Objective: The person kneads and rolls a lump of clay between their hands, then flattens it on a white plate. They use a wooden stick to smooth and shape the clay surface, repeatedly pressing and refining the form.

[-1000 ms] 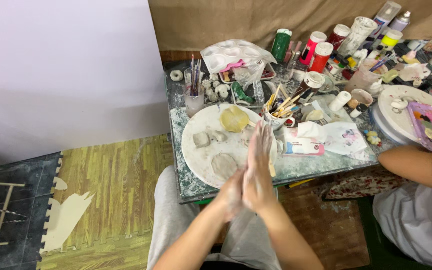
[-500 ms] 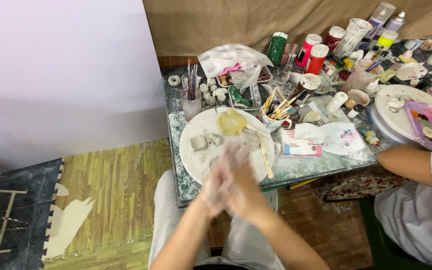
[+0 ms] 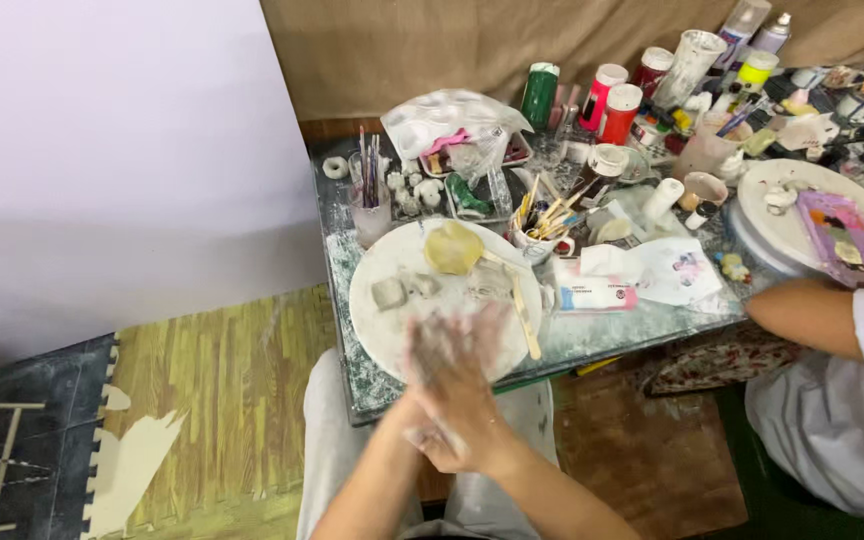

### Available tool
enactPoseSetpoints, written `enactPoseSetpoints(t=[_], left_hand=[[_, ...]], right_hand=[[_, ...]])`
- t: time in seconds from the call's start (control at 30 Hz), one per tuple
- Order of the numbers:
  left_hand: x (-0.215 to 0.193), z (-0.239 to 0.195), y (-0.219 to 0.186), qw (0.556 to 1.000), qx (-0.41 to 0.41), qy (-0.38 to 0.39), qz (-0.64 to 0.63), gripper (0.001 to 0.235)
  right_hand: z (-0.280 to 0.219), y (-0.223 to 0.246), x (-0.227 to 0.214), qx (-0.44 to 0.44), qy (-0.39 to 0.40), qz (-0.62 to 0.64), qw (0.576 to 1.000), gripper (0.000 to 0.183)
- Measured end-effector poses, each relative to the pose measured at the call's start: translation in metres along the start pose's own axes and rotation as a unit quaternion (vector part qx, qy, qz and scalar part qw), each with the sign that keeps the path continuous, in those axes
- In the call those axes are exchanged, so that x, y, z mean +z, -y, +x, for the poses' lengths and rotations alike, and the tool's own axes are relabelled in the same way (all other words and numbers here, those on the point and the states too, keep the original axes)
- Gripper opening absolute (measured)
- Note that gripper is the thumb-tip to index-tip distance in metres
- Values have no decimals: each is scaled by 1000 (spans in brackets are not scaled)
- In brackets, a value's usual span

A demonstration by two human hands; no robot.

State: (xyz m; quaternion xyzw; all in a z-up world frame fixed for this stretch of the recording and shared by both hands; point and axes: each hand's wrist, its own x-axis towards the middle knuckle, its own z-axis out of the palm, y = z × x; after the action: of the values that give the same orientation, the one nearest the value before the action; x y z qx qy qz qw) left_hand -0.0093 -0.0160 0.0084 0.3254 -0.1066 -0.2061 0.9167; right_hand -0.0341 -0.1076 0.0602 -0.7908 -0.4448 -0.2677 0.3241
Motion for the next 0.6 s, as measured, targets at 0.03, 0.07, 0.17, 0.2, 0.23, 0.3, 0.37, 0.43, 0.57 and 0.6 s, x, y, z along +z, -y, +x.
enactPoseSetpoints(t=[0.03,0.07,0.17,0.2,0.23,0.3,0.37,0.43,0.57,0.6], left_hand=[[-3,1,-5,1000,-3,-27,-3,90],[-4,-9,-2,998,-12,-62,-5,93],[-4,-27,-3,996,-39,-84,6,99],[-2,-20,-8,997,-46,-65,6,101],[2,-13,-11,999,-22,-37,-15,103],[2,-9,-21,993,56,33,-98,117],[2,-24,-13,997,29,-63,34,111],[5,-29,-9,992,34,-65,104,106],[2,-28,-24,989,-20,-68,129,81],[1,-34,-24,983,-73,-112,129,71]], right_hand=[[3,-6,2,50,21,23,998,78],[-3,-6,4,110,47,52,992,80],[-17,-7,13,163,4,30,986,77],[-15,-12,12,153,-35,-3,988,75],[-11,-13,11,109,-28,16,994,78],[-2,-2,15,19,-13,62,998,85],[-1,7,12,69,39,74,994,89],[10,8,5,95,13,87,992,92],[19,20,4,-12,-46,78,996,87],[10,27,5,-57,-20,61,996,84]])
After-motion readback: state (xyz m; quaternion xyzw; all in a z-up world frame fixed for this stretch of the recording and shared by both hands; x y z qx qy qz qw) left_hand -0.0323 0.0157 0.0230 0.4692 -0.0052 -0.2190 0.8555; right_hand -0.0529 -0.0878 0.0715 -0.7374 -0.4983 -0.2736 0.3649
